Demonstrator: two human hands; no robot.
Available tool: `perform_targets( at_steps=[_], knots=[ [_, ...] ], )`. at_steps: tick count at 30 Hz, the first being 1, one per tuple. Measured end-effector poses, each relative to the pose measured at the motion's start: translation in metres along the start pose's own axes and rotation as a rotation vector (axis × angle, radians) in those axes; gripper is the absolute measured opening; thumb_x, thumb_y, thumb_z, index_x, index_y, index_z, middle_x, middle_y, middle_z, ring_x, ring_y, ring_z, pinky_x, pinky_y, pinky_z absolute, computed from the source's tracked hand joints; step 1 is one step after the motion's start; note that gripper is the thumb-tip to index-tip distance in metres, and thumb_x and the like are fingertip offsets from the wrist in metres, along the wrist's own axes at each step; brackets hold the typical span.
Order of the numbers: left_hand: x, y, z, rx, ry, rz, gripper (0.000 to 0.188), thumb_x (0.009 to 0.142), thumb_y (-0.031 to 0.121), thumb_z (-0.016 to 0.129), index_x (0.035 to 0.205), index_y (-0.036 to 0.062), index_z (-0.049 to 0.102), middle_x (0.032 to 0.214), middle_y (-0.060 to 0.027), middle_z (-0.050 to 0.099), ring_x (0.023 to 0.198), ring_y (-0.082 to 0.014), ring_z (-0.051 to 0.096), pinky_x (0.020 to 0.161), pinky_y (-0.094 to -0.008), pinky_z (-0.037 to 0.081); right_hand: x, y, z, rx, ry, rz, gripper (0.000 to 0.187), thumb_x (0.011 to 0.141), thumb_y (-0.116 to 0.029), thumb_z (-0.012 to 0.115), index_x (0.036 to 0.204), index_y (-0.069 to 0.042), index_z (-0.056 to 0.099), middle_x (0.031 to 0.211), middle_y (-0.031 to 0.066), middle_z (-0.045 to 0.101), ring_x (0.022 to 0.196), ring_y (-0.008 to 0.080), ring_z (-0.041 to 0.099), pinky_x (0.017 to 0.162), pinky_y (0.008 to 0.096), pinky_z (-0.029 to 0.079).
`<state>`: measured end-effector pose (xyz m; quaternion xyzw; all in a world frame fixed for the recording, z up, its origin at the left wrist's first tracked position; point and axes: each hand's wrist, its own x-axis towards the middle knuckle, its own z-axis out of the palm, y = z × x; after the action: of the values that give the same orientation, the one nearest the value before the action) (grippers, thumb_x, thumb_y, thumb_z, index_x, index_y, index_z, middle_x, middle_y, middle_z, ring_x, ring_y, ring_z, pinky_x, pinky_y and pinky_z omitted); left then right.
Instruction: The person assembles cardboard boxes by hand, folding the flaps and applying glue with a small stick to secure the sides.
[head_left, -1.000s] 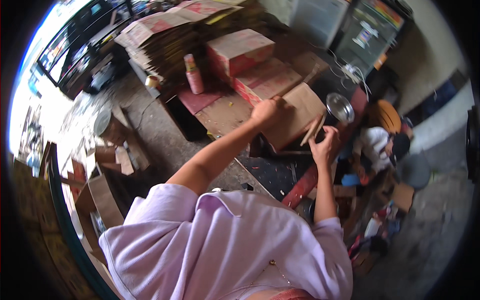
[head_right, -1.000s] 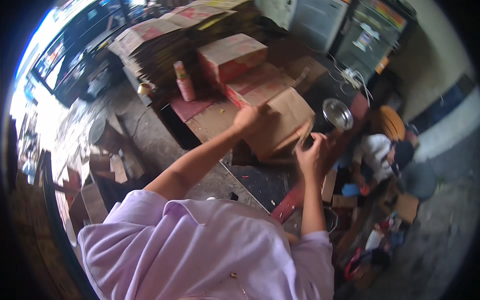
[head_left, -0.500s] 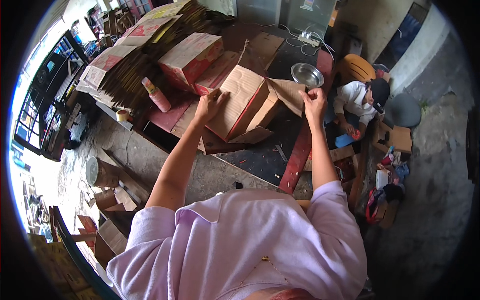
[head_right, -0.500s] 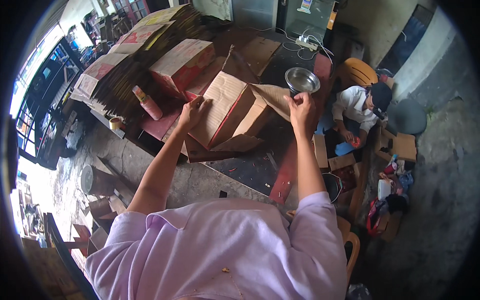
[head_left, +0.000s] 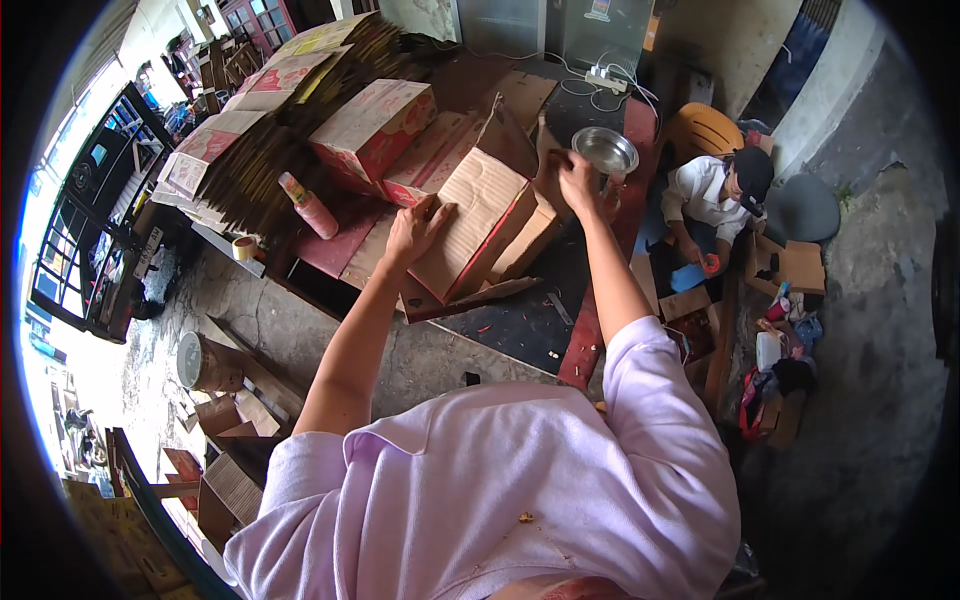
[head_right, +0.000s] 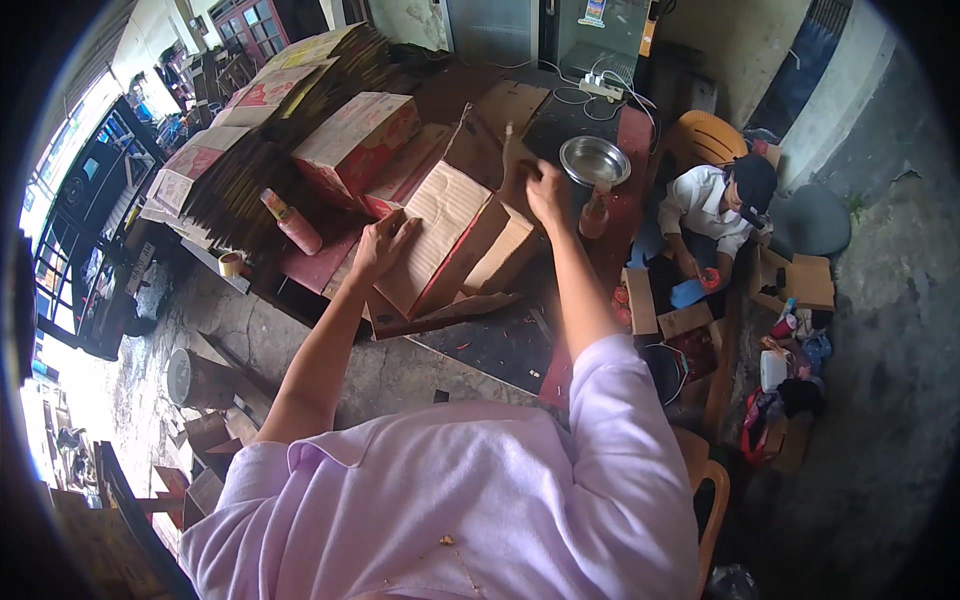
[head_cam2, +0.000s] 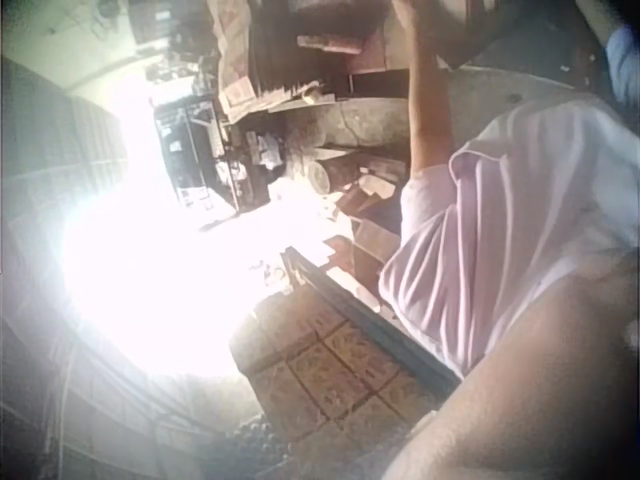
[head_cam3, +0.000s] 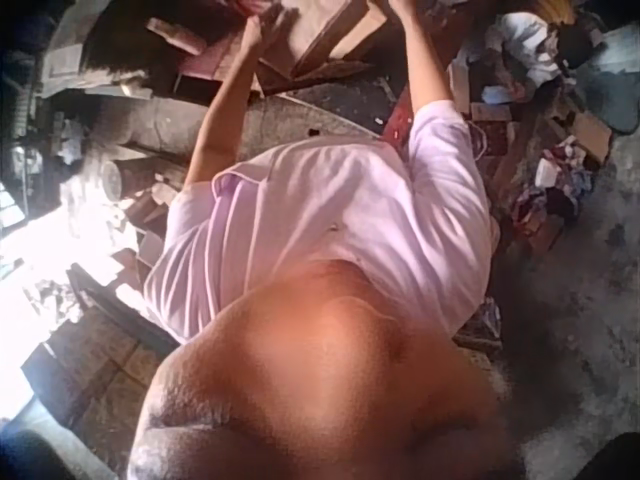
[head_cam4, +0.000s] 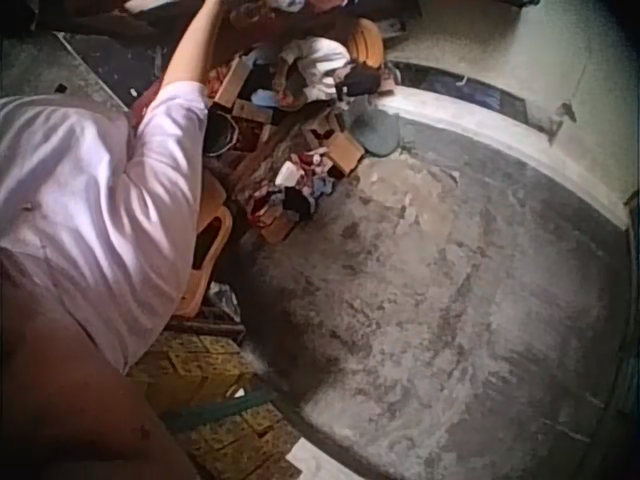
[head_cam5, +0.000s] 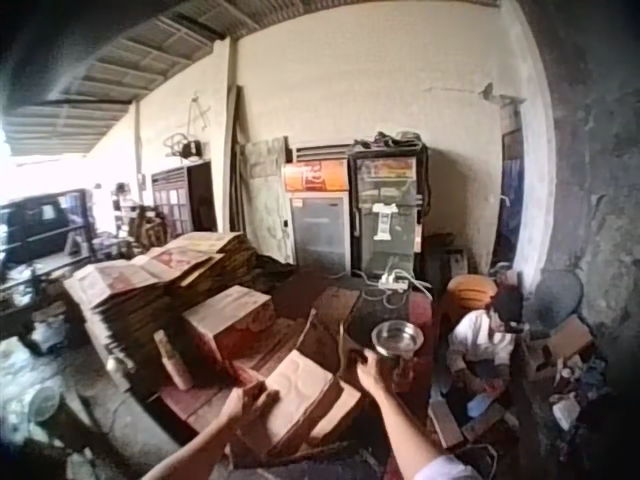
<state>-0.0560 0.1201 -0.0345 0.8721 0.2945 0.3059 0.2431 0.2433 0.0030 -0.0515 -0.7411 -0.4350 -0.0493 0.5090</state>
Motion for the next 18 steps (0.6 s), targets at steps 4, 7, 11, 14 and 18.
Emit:
perform_targets(
  at_steps=[4,7,11,14,18],
  knots=[
    [0.001,-0.003,0.005,0.07,0.01,-0.043,0.05,0.084,0.049,0.057,0.103,0.0028,0.061,0.086,-0.023,0.064,0.085,-0.038,0.063,0.073,-0.0416,0.049,-0.006,0.001,0.004,0.219,-0.1,0.054,0.028,0.086,-0.018,0.056,0.109,-0.005,0.063,0.101,0.0176,0.065,0.096,0.0286,0.063,0.079,0.0341,0.048],
    [-0.004,-0.01,0.008,0.078,0.086,-0.083,0.049,0.084,0.048,0.057,0.104,0.0033,0.062,0.086,-0.0226,0.065,0.085,-0.0379,0.063,0.073,-0.0413,0.05,-0.018,0.005,-0.002,0.337,0.071,0.038,0.026,0.084,-0.018,0.058,0.104,-0.002,0.063,0.098,0.0182,0.065,0.092,0.0291,0.063,0.077,0.0346,0.048],
    [-0.001,-0.015,0.01,0.035,0.107,-0.118,0.049,0.085,0.048,0.057,0.101,0.0023,0.063,0.083,-0.0232,0.064,0.082,-0.0386,0.063,0.07,-0.0416,0.049,-0.045,0.022,-0.006,0.292,0.142,0.125,0.02,0.082,-0.013,0.059,0.097,-0.001,0.062,0.089,0.0143,0.064,0.081,0.0239,0.063,0.073,0.0333,0.048],
    [0.002,-0.011,0.008,0.021,0.062,-0.146,0.048,0.085,0.047,0.057,0.1,0.0018,0.063,0.08,-0.024,0.063,0.08,-0.0389,0.063,0.067,-0.0419,0.048,-0.073,0.048,0.011,0.097,-0.029,0.096,0.017,0.082,-0.01,0.058,0.095,-0.001,0.063,0.085,0.0115,0.064,0.076,0.0197,0.063,0.071,0.0322,0.049],
    [0.002,-0.009,0.007,0.017,0.102,-0.071,0.045,0.086,0.045,0.058,0.096,0.0008,0.062,0.078,-0.0244,0.061,0.077,-0.0385,0.063,0.064,-0.0409,0.047,-0.103,0.051,0.04,0.35,-0.478,0.121,0.022,0.082,-0.014,0.059,0.096,0.001,0.065,0.087,0.0145,0.064,0.066,0.0192,0.063,0.071,0.0315,0.05]
  ],
)
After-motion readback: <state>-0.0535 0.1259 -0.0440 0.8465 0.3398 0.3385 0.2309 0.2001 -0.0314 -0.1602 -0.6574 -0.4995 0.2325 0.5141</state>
